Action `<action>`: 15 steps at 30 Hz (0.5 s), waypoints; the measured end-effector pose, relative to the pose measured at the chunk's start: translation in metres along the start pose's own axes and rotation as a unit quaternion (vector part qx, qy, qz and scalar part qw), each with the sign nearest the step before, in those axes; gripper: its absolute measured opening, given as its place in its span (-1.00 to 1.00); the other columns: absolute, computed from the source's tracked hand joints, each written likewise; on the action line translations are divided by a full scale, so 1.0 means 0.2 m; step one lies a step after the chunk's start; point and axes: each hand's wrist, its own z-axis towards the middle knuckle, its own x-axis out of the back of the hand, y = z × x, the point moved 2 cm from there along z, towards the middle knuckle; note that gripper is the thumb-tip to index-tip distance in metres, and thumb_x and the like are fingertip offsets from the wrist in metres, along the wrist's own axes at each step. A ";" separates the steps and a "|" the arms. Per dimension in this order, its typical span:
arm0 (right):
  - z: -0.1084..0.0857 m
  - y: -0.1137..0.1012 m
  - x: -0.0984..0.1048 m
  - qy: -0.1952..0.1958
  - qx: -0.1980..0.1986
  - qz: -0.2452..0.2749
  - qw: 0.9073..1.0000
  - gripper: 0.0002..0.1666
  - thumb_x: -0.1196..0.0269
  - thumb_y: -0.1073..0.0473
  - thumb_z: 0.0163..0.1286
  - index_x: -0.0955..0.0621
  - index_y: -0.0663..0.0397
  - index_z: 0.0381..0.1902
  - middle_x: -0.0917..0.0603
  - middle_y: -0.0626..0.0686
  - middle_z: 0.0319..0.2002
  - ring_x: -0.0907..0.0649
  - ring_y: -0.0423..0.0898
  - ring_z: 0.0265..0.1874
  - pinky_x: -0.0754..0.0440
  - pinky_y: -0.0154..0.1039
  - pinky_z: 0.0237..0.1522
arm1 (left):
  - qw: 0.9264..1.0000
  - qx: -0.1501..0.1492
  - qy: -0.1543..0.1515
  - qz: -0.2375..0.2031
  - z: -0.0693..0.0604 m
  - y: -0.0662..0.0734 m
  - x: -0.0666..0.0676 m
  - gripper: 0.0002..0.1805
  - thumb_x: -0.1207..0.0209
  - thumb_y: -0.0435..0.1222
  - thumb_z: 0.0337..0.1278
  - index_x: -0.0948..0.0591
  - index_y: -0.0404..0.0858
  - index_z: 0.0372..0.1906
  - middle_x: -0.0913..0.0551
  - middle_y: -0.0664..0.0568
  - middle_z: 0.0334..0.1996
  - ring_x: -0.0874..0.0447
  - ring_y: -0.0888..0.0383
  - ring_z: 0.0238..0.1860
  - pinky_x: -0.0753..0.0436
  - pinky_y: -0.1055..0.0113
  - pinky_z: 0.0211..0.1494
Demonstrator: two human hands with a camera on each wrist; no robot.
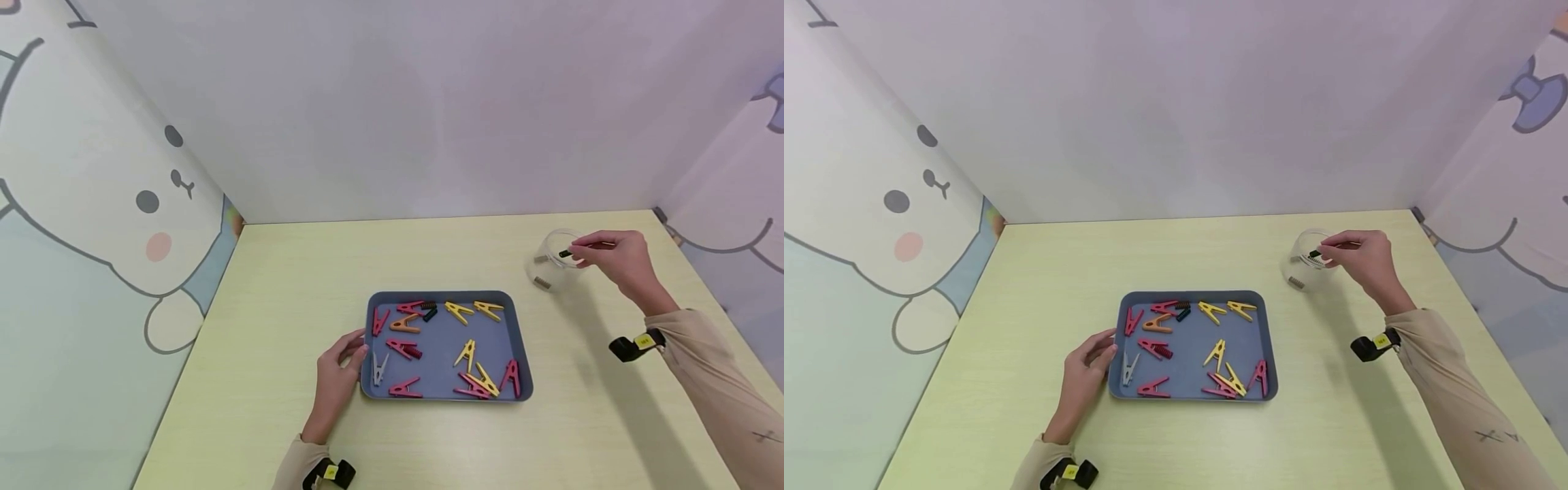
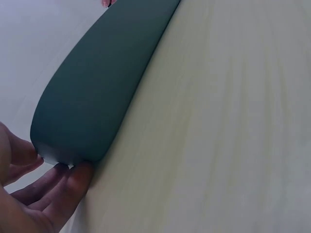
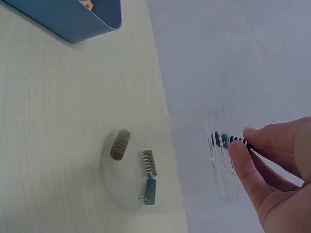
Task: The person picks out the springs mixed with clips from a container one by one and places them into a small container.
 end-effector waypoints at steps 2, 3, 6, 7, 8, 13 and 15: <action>0.00 0.00 0.00 -0.001 0.001 -0.007 1.000 -0.64 -0.33 0.22 0.23 -0.64 0.47 -0.16 -0.75 -0.02 -0.42 -0.72 -0.12 -0.54 -0.58 -0.36 -0.51 | 1.000 -0.001 0.001 0.001 0.00 0.00 0.00 -0.68 -0.18 -0.47 0.17 -0.59 -0.40 0.05 -0.65 -0.26 -0.16 -0.66 -0.02 -0.15 -0.59 0.27 -0.07; 0.00 0.00 0.00 -0.002 0.002 -0.009 1.000 -0.64 -0.34 0.22 0.22 -0.64 0.47 -0.16 -0.75 -0.01 -0.42 -0.72 -0.11 -0.54 -0.59 -0.37 -0.47 | 1.000 -0.001 0.001 0.001 0.00 0.00 0.00 -0.68 -0.18 -0.47 0.17 -0.59 -0.40 0.05 -0.65 -0.26 -0.16 -0.66 -0.02 -0.15 -0.59 0.26 -0.07; 0.00 -0.01 0.01 -0.005 0.004 -0.012 1.000 -0.63 -0.35 0.21 0.22 -0.64 0.47 -0.16 -0.75 -0.02 -0.42 -0.72 -0.10 -0.54 -0.60 -0.40 -0.41 | 1.000 -0.001 0.001 0.001 0.00 0.01 0.00 -0.68 -0.18 -0.47 0.17 -0.60 -0.40 0.05 -0.65 -0.27 -0.16 -0.66 -0.02 -0.15 -0.59 0.25 -0.06; 0.00 -0.01 0.01 -0.006 0.004 -0.013 1.000 -0.62 -0.35 0.21 0.22 -0.64 0.47 -0.16 -0.74 -0.03 -0.43 -0.72 -0.11 -0.54 -0.60 -0.41 -0.39 | 1.000 0.000 0.000 0.001 0.00 0.01 0.00 -0.68 -0.18 -0.47 0.17 -0.60 -0.40 0.05 -0.65 -0.27 -0.16 -0.66 -0.02 -0.15 -0.59 0.24 -0.06; -0.01 -0.02 0.01 -0.006 0.005 -0.013 1.000 -0.63 -0.35 0.21 0.22 -0.64 0.48 -0.16 -0.74 -0.04 -0.43 -0.72 -0.12 -0.54 -0.60 -0.42 -0.38 | 1.000 0.002 0.000 0.000 0.00 0.01 0.00 -0.68 -0.18 -0.46 0.17 -0.60 -0.40 0.05 -0.65 -0.27 -0.16 -0.66 -0.02 -0.15 -0.59 0.24 -0.06; -0.01 -0.03 0.01 -0.009 0.008 -0.018 1.000 -0.62 -0.35 0.20 0.21 -0.63 0.48 -0.16 -0.74 -0.05 -0.42 -0.72 -0.15 -0.52 -0.58 -0.47 -0.35 | 1.000 0.005 -0.002 0.000 -0.01 0.01 0.00 -0.68 -0.18 -0.46 0.18 -0.59 -0.40 0.05 -0.64 -0.27 -0.15 -0.65 -0.03 -0.14 -0.59 0.27 -0.08; -0.01 -0.04 0.02 -0.008 0.011 -0.022 1.000 -0.62 -0.35 0.20 0.21 -0.63 0.46 -0.16 -0.74 -0.03 -0.40 -0.72 -0.18 -0.50 -0.57 -0.49 -0.34 | 1.000 0.003 -0.002 0.000 -0.01 0.01 0.00 -0.68 -0.18 -0.47 0.18 -0.59 -0.40 0.05 -0.64 -0.27 -0.15 -0.65 -0.04 -0.14 -0.59 0.29 -0.09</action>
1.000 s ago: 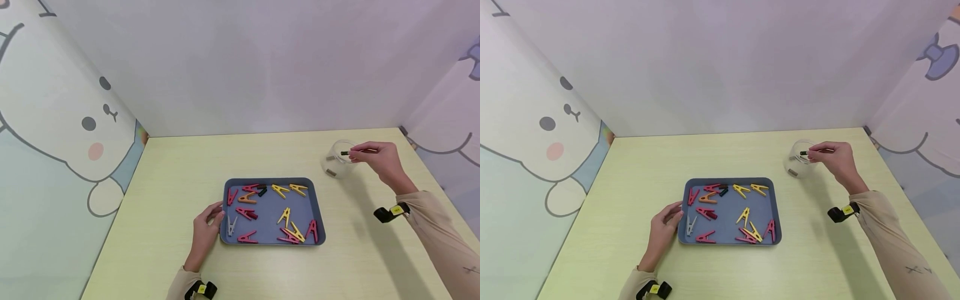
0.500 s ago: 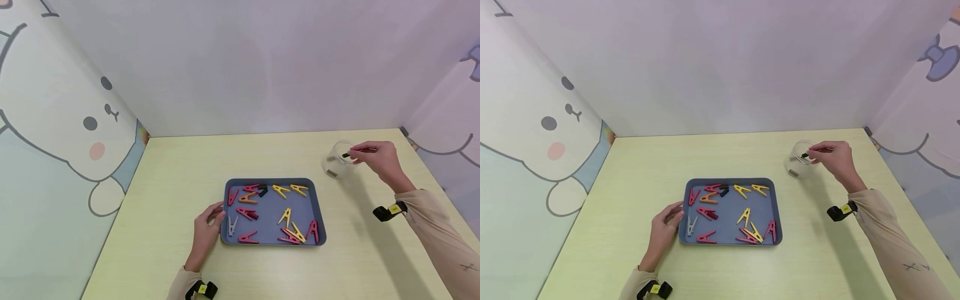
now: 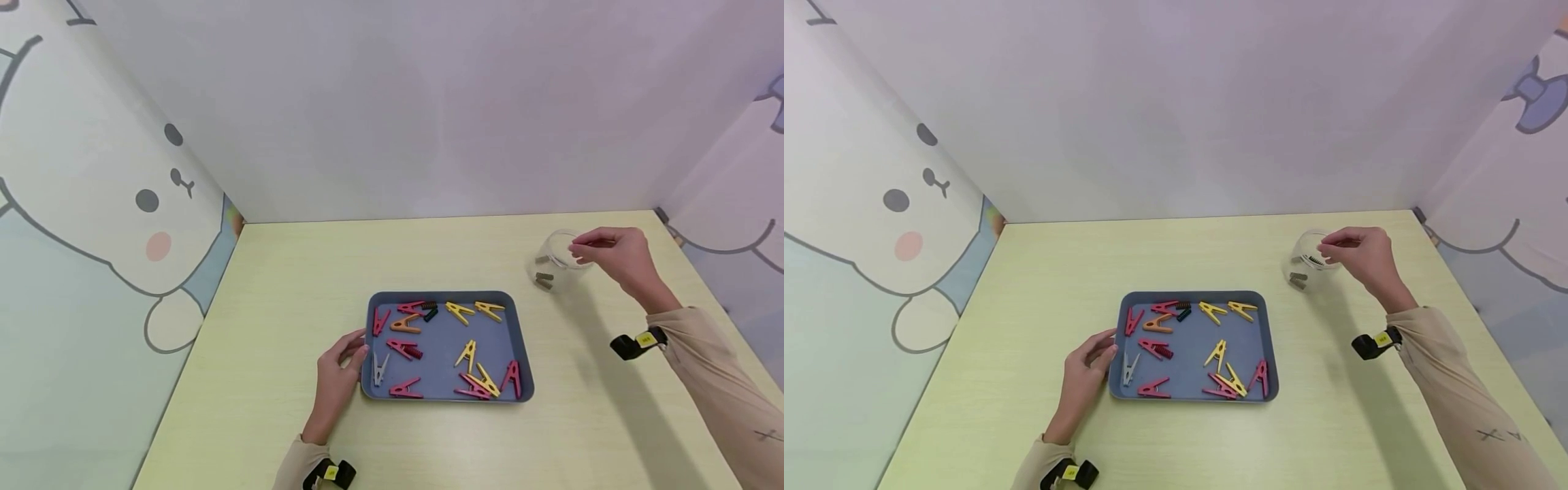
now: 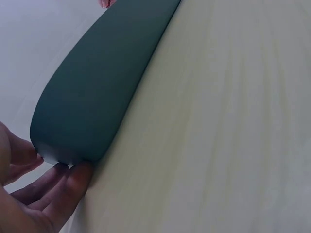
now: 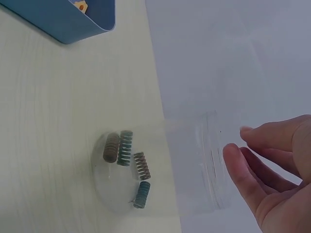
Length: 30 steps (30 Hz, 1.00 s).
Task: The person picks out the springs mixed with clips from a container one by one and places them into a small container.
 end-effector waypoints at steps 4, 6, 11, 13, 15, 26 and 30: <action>0.00 -0.01 0.00 0.006 0.009 -0.018 1.000 -0.62 -0.37 0.16 0.19 -0.65 0.39 -0.17 -0.74 -0.03 -0.40 -0.70 -0.24 -0.48 -0.54 -0.51 -0.36 | 1.000 -0.002 0.003 -0.005 0.01 -0.07 -0.01 -0.68 -0.19 -0.45 0.18 -0.60 -0.36 0.05 -0.65 -0.24 -0.16 -0.65 -0.01 -0.14 -0.59 0.33 -0.11; -0.01 -0.03 0.01 0.010 0.014 -0.028 0.999 -0.62 -0.38 0.14 0.18 -0.66 0.36 -0.17 -0.73 -0.07 -0.41 -0.68 -0.26 -0.47 -0.52 -0.50 -0.38 | 1.000 -0.004 0.007 -0.007 0.02 -0.12 -0.02 -0.68 -0.20 -0.43 0.18 -0.61 -0.32 0.05 -0.66 -0.20 -0.16 -0.66 0.02 -0.15 -0.58 0.36 -0.12; -0.02 -0.05 0.01 0.017 0.022 -0.041 0.999 -0.63 -0.39 0.09 0.18 -0.68 0.30 -0.19 -0.71 -0.12 -0.41 -0.64 -0.29 -0.46 -0.50 -0.48 -0.40 | 1.000 -0.013 0.015 -0.008 0.03 -0.19 -0.03 -0.69 -0.23 -0.38 0.17 -0.64 -0.24 0.04 -0.67 -0.10 -0.17 -0.66 0.11 -0.17 -0.58 0.41 -0.15; -0.03 -0.06 0.01 0.018 0.023 -0.040 0.999 -0.63 -0.38 0.08 0.18 -0.68 0.28 -0.19 -0.71 -0.12 -0.39 -0.64 -0.29 -0.44 -0.50 -0.48 -0.40 | 1.000 -0.017 0.016 -0.010 0.03 -0.19 -0.03 -0.69 -0.23 -0.37 0.17 -0.64 -0.22 0.03 -0.67 -0.08 -0.18 -0.66 0.13 -0.18 -0.59 0.41 -0.17; -0.04 -0.07 0.01 0.017 0.023 -0.041 0.999 -0.62 -0.38 0.06 0.19 -0.67 0.27 -0.18 -0.70 -0.14 -0.38 -0.63 -0.30 -0.43 -0.50 -0.49 -0.40 | 1.000 -0.018 0.016 -0.012 0.03 -0.19 -0.03 -0.70 -0.23 -0.37 0.17 -0.64 -0.21 0.03 -0.67 -0.07 -0.18 -0.66 0.14 -0.18 -0.59 0.41 -0.17; -0.08 -0.11 -0.01 0.012 0.023 -0.057 0.998 -0.59 -0.36 0.01 0.20 -0.67 0.20 -0.12 -0.68 -0.20 -0.31 -0.61 -0.35 -0.36 -0.50 -0.50 -0.37 | 1.000 -0.003 0.014 -0.008 0.03 -0.19 -0.03 -0.70 -0.23 -0.37 0.17 -0.65 -0.20 0.02 -0.68 -0.05 -0.19 -0.65 0.20 -0.18 -0.59 0.41 -0.16; -0.10 -0.12 -0.02 0.012 0.029 -0.062 0.998 -0.61 -0.36 0.01 0.20 -0.68 0.18 -0.13 -0.68 -0.20 -0.31 -0.61 -0.34 -0.37 -0.49 -0.49 -0.38 | 1.000 -0.003 0.014 -0.009 0.03 -0.19 -0.03 -0.70 -0.23 -0.37 0.17 -0.65 -0.20 0.03 -0.68 -0.06 -0.19 -0.65 0.20 -0.18 -0.58 0.42 -0.16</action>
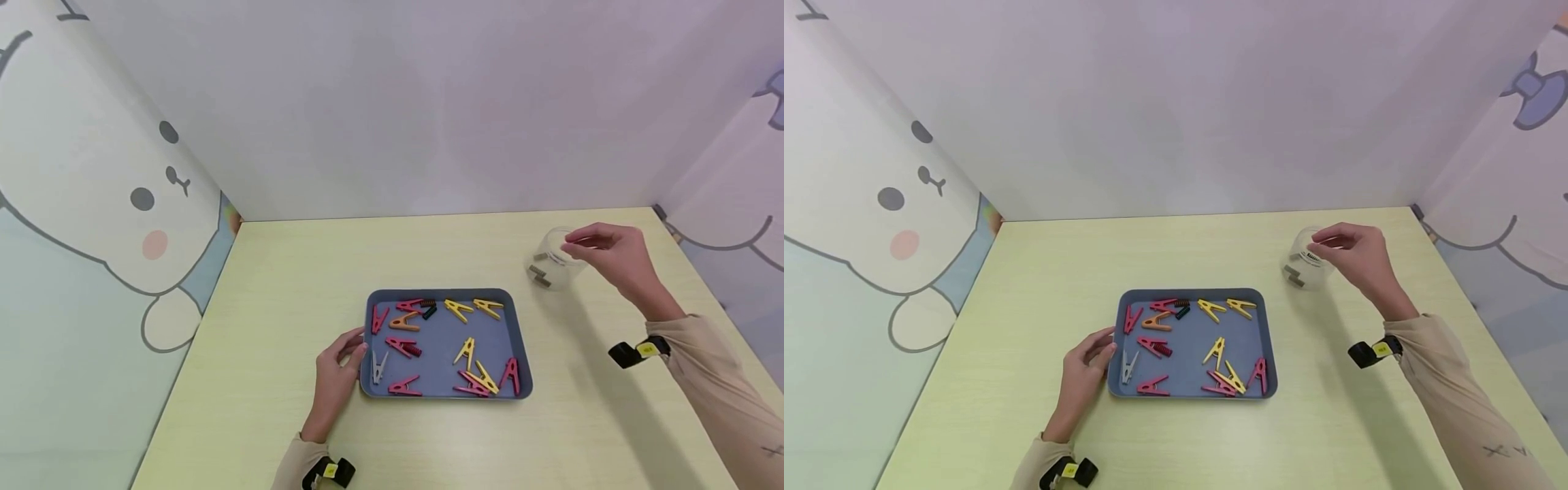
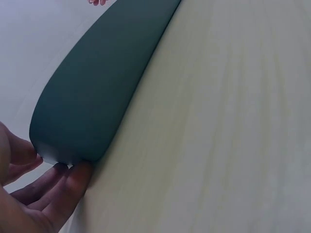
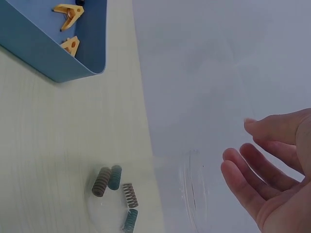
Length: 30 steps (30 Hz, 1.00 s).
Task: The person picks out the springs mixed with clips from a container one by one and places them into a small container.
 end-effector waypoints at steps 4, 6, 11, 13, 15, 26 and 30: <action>-0.02 -0.02 -0.01 -0.005 0.003 0.007 1.000 -0.62 -0.37 0.03 0.19 -0.68 0.18 -0.13 -0.68 -0.20 -0.31 -0.62 -0.34 -0.37 -0.51 -0.48 -0.38 | 1.000 0.000 0.000 -0.002 0.00 0.00 0.00 -0.70 -0.23 -0.38 0.17 -0.65 -0.20 0.02 -0.67 -0.06 -0.19 -0.65 0.19 -0.18 -0.58 0.42 -0.17; -0.02 -0.03 -0.02 -0.009 0.004 0.012 1.000 -0.62 -0.38 0.06 0.19 -0.67 0.20 -0.12 -0.68 -0.22 -0.30 -0.63 -0.34 -0.37 -0.52 -0.48 -0.38 | 1.000 0.002 -0.003 -0.001 -0.01 0.03 0.00 -0.70 -0.22 -0.39 0.17 -0.64 -0.23 0.03 -0.67 -0.09 -0.18 -0.65 0.17 -0.18 -0.58 0.41 -0.16; -0.04 -0.04 -0.03 -0.019 0.004 0.023 1.000 -0.61 -0.39 0.09 0.17 -0.67 0.22 -0.11 -0.68 -0.21 -0.27 -0.65 -0.32 -0.36 -0.53 -0.47 -0.37 | 1.000 0.003 -0.011 0.001 -0.03 0.16 0.02 -0.69 -0.19 -0.46 0.17 -0.61 -0.37 0.04 -0.65 -0.24 -0.16 -0.66 0.01 -0.15 -0.58 0.35 -0.11; -0.04 -0.05 -0.04 -0.022 0.007 0.029 0.999 -0.61 -0.39 0.10 0.17 -0.67 0.23 -0.11 -0.68 -0.19 -0.27 -0.66 -0.32 -0.36 -0.54 -0.47 -0.36 | 1.000 0.000 -0.013 0.001 -0.03 0.19 0.02 -0.69 -0.18 -0.47 0.17 -0.60 -0.40 0.04 -0.65 -0.27 -0.16 -0.66 -0.02 -0.15 -0.58 0.34 -0.10; -0.05 -0.06 -0.04 -0.026 0.010 0.035 0.999 -0.62 -0.40 0.11 0.16 -0.66 0.23 -0.11 -0.68 -0.18 -0.27 -0.66 -0.32 -0.35 -0.55 -0.48 -0.35 | 1.000 -0.003 -0.013 0.001 -0.03 0.19 0.02 -0.69 -0.19 -0.47 0.17 -0.60 -0.40 0.03 -0.65 -0.27 -0.16 -0.66 -0.02 -0.15 -0.58 0.34 -0.10; -0.09 -0.11 -0.08 -0.049 0.027 0.038 0.998 -0.66 -0.39 0.13 0.18 -0.67 0.19 -0.13 -0.68 -0.07 -0.24 -0.66 -0.28 -0.29 -0.57 -0.49 -0.30 | 1.000 -0.001 -0.009 -0.003 -0.03 0.19 0.02 -0.69 -0.19 -0.48 0.16 -0.60 -0.40 0.03 -0.65 -0.27 -0.16 -0.66 -0.03 -0.15 -0.57 0.40 -0.13; -0.09 -0.12 -0.09 -0.056 0.040 0.048 0.996 -0.71 -0.38 0.17 0.18 -0.67 0.17 -0.15 -0.67 0.03 -0.22 -0.66 -0.25 -0.27 -0.57 -0.48 -0.29 | 1.000 0.002 -0.011 -0.001 -0.04 0.20 0.03 -0.69 -0.18 -0.47 0.17 -0.60 -0.40 0.04 -0.65 -0.27 -0.15 -0.65 -0.02 -0.15 -0.58 0.37 -0.11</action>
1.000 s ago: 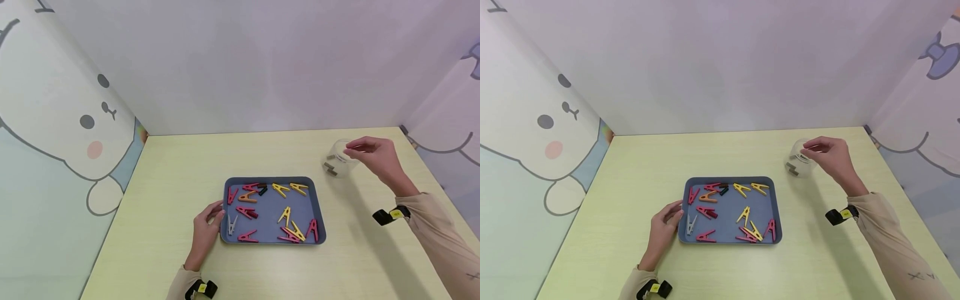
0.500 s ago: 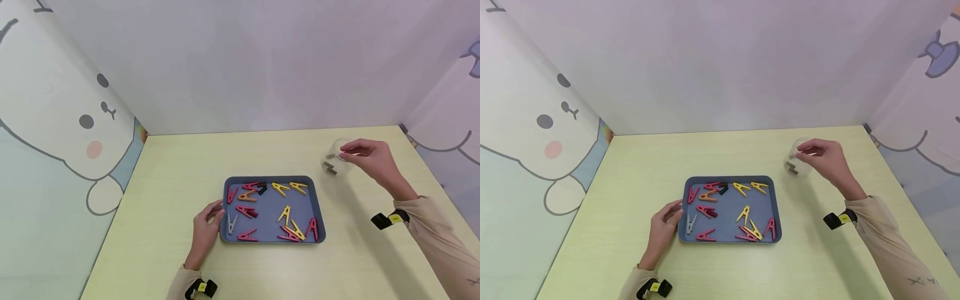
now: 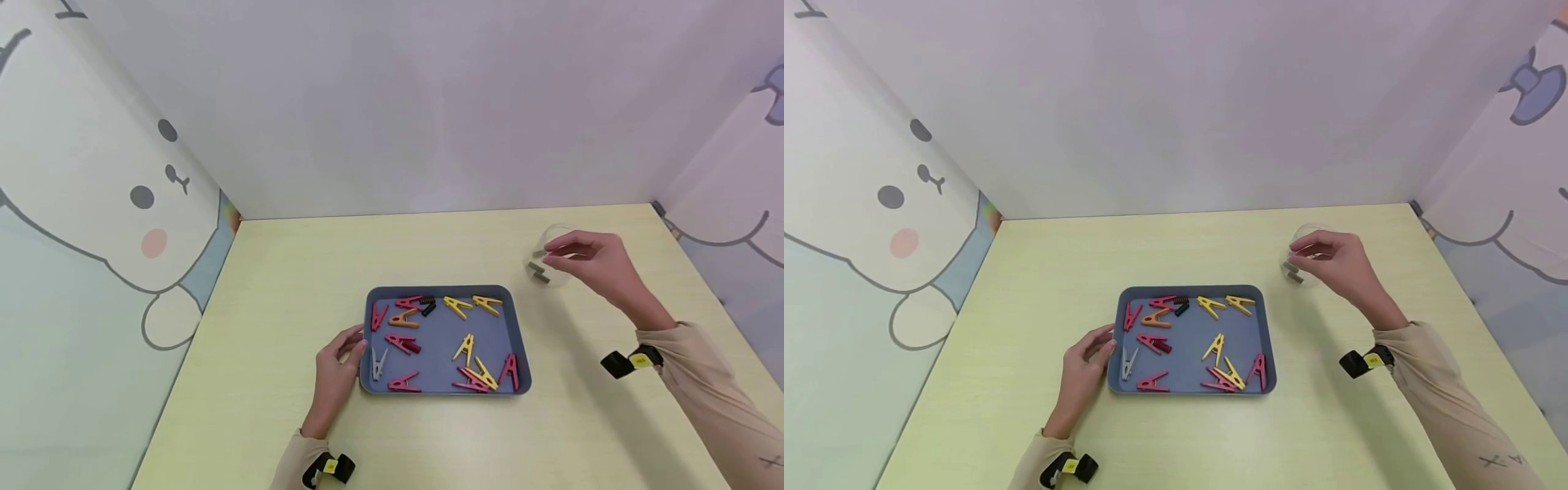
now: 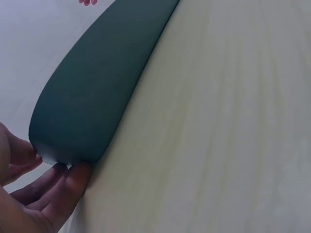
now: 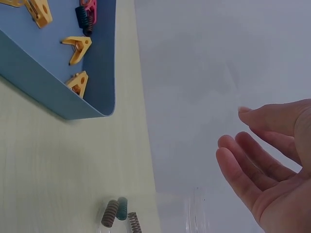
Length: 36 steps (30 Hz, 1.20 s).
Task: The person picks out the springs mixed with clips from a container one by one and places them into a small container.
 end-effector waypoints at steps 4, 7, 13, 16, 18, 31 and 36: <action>0.00 -0.01 -0.02 -0.012 0.006 0.009 1.000 -0.71 -0.38 0.18 0.18 -0.67 0.18 -0.15 -0.67 0.11 -0.19 -0.66 -0.25 -0.27 -0.59 -0.46 -0.28 | 1.000 -0.002 0.001 0.001 0.00 0.00 0.00 -0.69 -0.18 -0.47 0.17 -0.60 -0.40 0.04 -0.64 -0.28 -0.16 -0.65 -0.02 -0.15 -0.58 0.36 -0.13; -0.01 -0.02 -0.03 -0.020 0.005 0.012 1.000 -0.71 -0.38 0.19 0.18 -0.66 0.19 -0.14 -0.67 0.11 -0.20 -0.66 -0.24 -0.28 -0.60 -0.43 -0.29 | 1.000 -0.006 0.000 0.001 0.00 0.00 0.00 -0.69 -0.18 -0.48 0.17 -0.60 -0.40 0.04 -0.64 -0.28 -0.16 -0.65 -0.03 -0.15 -0.58 0.36 -0.14; -0.02 -0.04 -0.05 -0.030 0.016 0.006 0.999 -0.70 -0.38 0.21 0.18 -0.66 0.21 -0.14 -0.67 0.07 -0.22 -0.67 -0.23 -0.29 -0.61 -0.41 -0.30 | 1.000 -0.008 -0.001 -0.002 0.00 -0.01 0.00 -0.69 -0.18 -0.47 0.17 -0.60 -0.40 0.04 -0.64 -0.27 -0.16 -0.65 -0.02 -0.15 -0.58 0.36 -0.15; -0.02 -0.06 -0.06 -0.034 0.024 0.006 0.999 -0.73 -0.39 0.22 0.17 -0.67 0.18 -0.16 -0.66 0.07 -0.23 -0.67 -0.23 -0.30 -0.61 -0.40 -0.32 | 1.000 -0.008 -0.001 -0.004 0.00 -0.01 0.00 -0.69 -0.18 -0.47 0.18 -0.60 -0.40 0.04 -0.64 -0.28 -0.16 -0.65 -0.03 -0.15 -0.58 0.37 -0.16; -0.03 -0.07 -0.06 -0.040 0.030 0.009 0.999 -0.73 -0.38 0.23 0.17 -0.67 0.17 -0.16 -0.66 0.09 -0.23 -0.68 -0.20 -0.30 -0.62 -0.38 -0.33 | 1.000 -0.008 -0.001 -0.004 -0.01 -0.01 0.00 -0.69 -0.18 -0.47 0.18 -0.60 -0.40 0.04 -0.64 -0.28 -0.16 -0.65 -0.03 -0.15 -0.58 0.37 -0.17; -0.04 -0.09 -0.11 -0.062 0.059 0.022 0.996 -0.77 -0.39 0.25 0.15 -0.67 0.09 -0.19 -0.67 0.08 -0.24 -0.69 -0.11 -0.30 -0.63 -0.36 -0.29 | 1.000 -0.010 0.000 -0.005 0.00 -0.01 0.00 -0.69 -0.18 -0.47 0.17 -0.60 -0.40 0.04 -0.64 -0.28 -0.16 -0.65 -0.03 -0.15 -0.58 0.35 -0.13; -0.04 -0.10 -0.13 -0.069 0.073 0.027 0.995 -0.74 -0.39 0.29 0.14 -0.67 0.10 -0.17 -0.67 0.09 -0.23 -0.68 -0.14 -0.28 -0.61 -0.39 -0.27 | 1.000 -0.010 0.002 -0.007 0.00 -0.01 0.00 -0.69 -0.19 -0.47 0.17 -0.61 -0.39 0.03 -0.65 -0.28 -0.16 -0.65 -0.03 -0.15 -0.59 0.36 -0.16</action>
